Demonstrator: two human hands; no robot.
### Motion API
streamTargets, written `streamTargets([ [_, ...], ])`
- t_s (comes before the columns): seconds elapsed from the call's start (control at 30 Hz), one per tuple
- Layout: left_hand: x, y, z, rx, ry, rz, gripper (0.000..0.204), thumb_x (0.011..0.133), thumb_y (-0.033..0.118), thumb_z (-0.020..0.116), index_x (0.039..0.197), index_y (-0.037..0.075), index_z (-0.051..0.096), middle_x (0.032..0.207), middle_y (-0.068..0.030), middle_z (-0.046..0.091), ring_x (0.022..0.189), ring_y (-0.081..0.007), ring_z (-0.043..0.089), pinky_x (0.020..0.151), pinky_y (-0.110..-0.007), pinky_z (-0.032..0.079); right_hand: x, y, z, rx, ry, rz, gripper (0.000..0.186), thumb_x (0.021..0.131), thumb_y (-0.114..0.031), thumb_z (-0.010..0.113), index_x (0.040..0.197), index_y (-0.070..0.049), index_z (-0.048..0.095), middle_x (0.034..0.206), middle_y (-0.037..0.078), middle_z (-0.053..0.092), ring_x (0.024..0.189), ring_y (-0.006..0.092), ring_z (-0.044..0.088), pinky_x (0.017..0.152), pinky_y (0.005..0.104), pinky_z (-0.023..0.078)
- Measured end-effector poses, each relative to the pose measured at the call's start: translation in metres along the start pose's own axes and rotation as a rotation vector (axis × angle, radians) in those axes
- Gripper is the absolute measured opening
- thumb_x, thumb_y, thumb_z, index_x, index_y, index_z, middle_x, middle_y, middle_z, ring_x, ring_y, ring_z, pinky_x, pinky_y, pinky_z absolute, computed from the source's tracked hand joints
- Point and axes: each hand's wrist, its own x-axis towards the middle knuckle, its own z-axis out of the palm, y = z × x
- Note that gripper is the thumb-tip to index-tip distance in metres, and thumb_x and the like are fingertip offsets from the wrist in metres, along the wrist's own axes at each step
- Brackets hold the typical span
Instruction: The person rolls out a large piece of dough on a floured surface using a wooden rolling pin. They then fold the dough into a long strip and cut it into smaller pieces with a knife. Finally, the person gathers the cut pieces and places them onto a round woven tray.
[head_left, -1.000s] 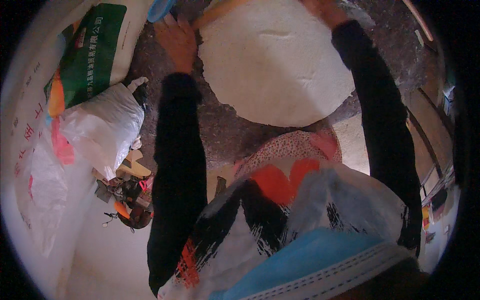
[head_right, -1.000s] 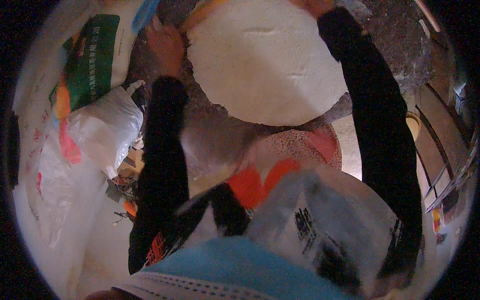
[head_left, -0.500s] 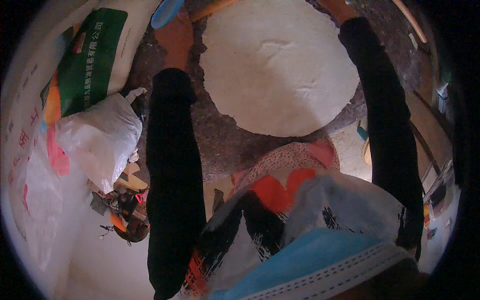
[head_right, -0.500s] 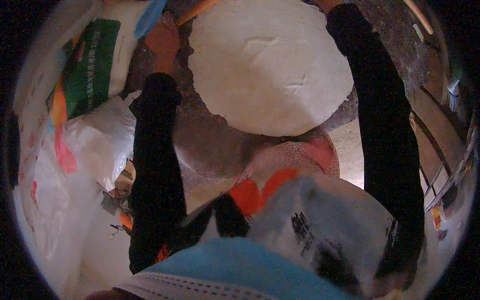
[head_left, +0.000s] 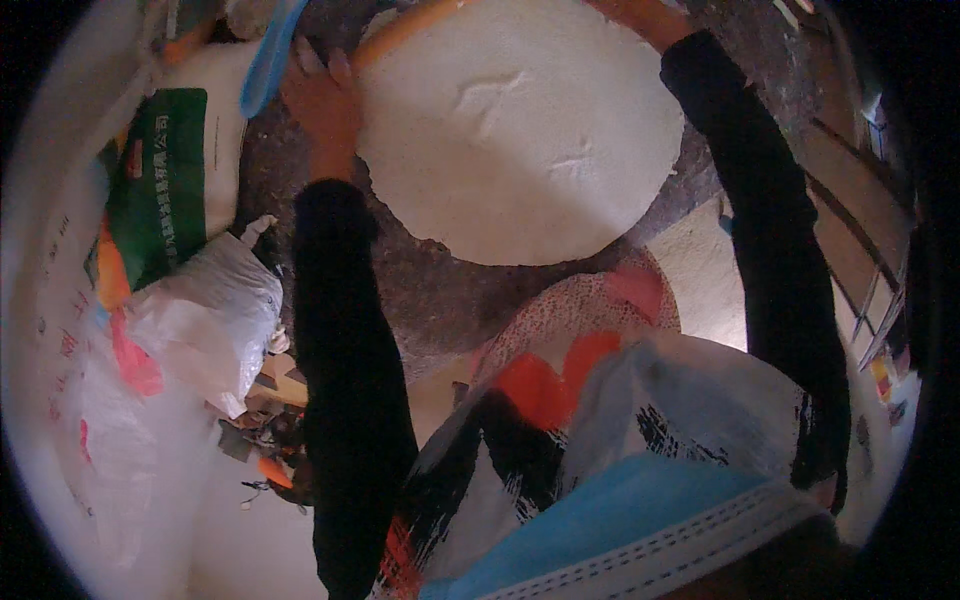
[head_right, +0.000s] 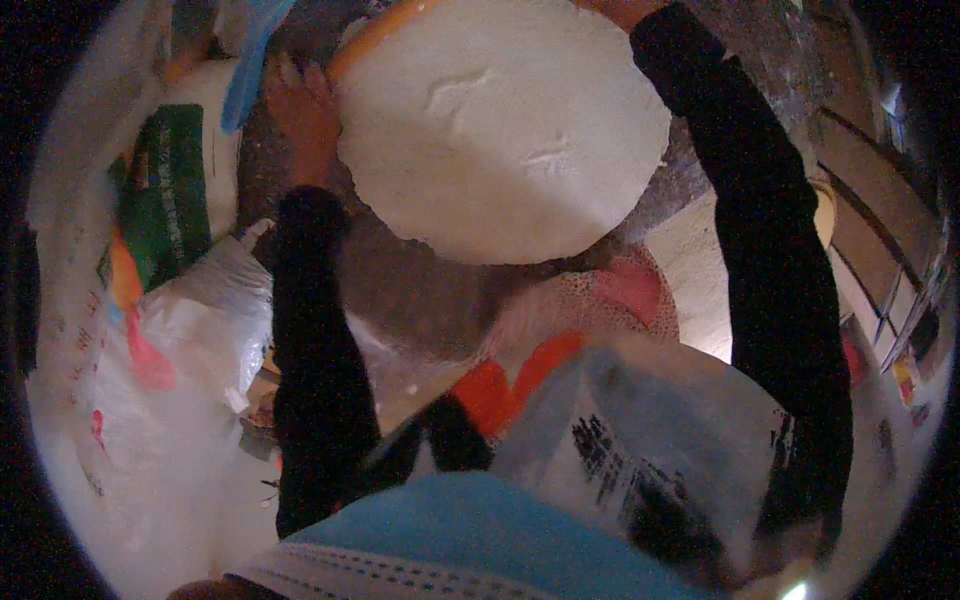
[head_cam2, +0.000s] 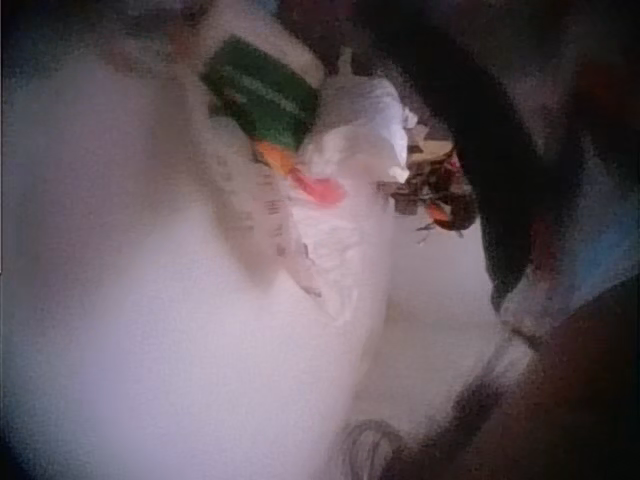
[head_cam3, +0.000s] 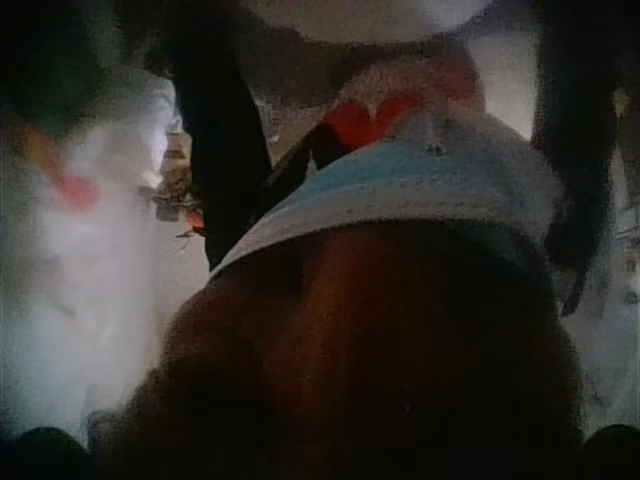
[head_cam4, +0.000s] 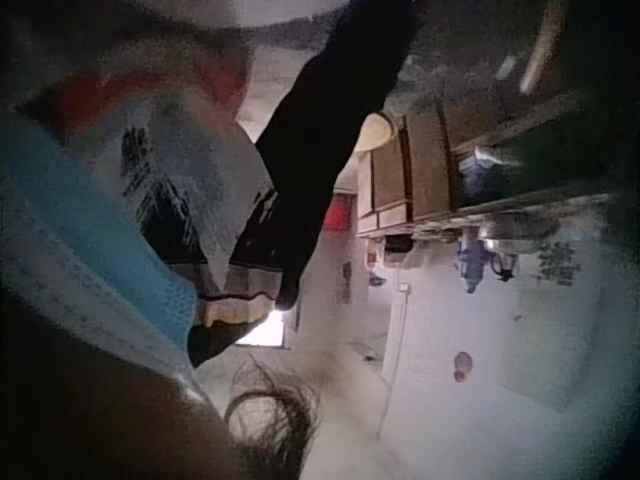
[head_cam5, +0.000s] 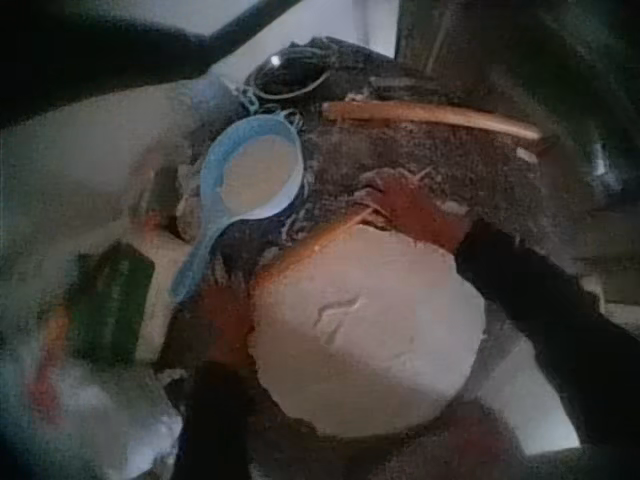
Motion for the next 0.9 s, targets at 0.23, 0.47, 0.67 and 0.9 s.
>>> streamTargets([
  [0.23,-0.055,0.134,-0.030,-0.412,0.057,0.174,0.052,0.086,0.033,0.053,0.130,0.006,0.046,0.141,-0.0162,0.037,0.127,-0.0386,0.036,0.104,-0.056,0.026,-0.204,-0.018,-0.018,0.136,0.082,0.321,0.036,0.084,-0.022,0.062,0.118,-0.013,0.056,0.114,0.011,0.056,0.106,0.0314,0.052,0.092,0.0425,0.039],
  [0.47,0.112,0.152,-0.018,-0.366,0.161,0.330,0.057,0.092,0.035,0.046,0.137,0.002,0.036,0.141,-0.0191,0.035,0.131,-0.0386,0.031,0.106,-0.052,0.027,-0.180,0.035,0.002,-0.042,0.416,0.345,0.026,0.086,-0.010,0.057,0.111,-0.008,0.057,0.113,0.012,0.055,0.103,0.0327,0.052,0.086,0.0441,0.042],
  [0.67,0.003,0.154,-0.016,-0.482,0.107,0.338,0.064,0.082,0.037,0.059,0.135,0.006,0.042,0.143,-0.0152,0.035,0.130,-0.0397,0.032,0.106,-0.055,0.025,-0.241,-0.021,0.015,0.160,0.383,0.553,0.023,0.085,-0.008,0.057,0.107,-0.008,0.059,0.109,0.012,0.057,0.102,0.0328,0.052,0.088,0.0444,0.041],
  [0.9,0.113,0.181,-0.031,-0.441,0.020,0.277,0.058,0.096,0.040,0.038,0.139,0.001,0.034,0.141,-0.0206,0.034,0.130,-0.0396,0.032,0.105,-0.050,0.030,-0.213,0.026,-0.006,-0.547,0.137,0.309,0.029,0.090,-0.021,0.054,0.117,-0.010,0.054,0.118,0.014,0.052,0.107,0.0338,0.049,0.092,0.0465,0.040],
])
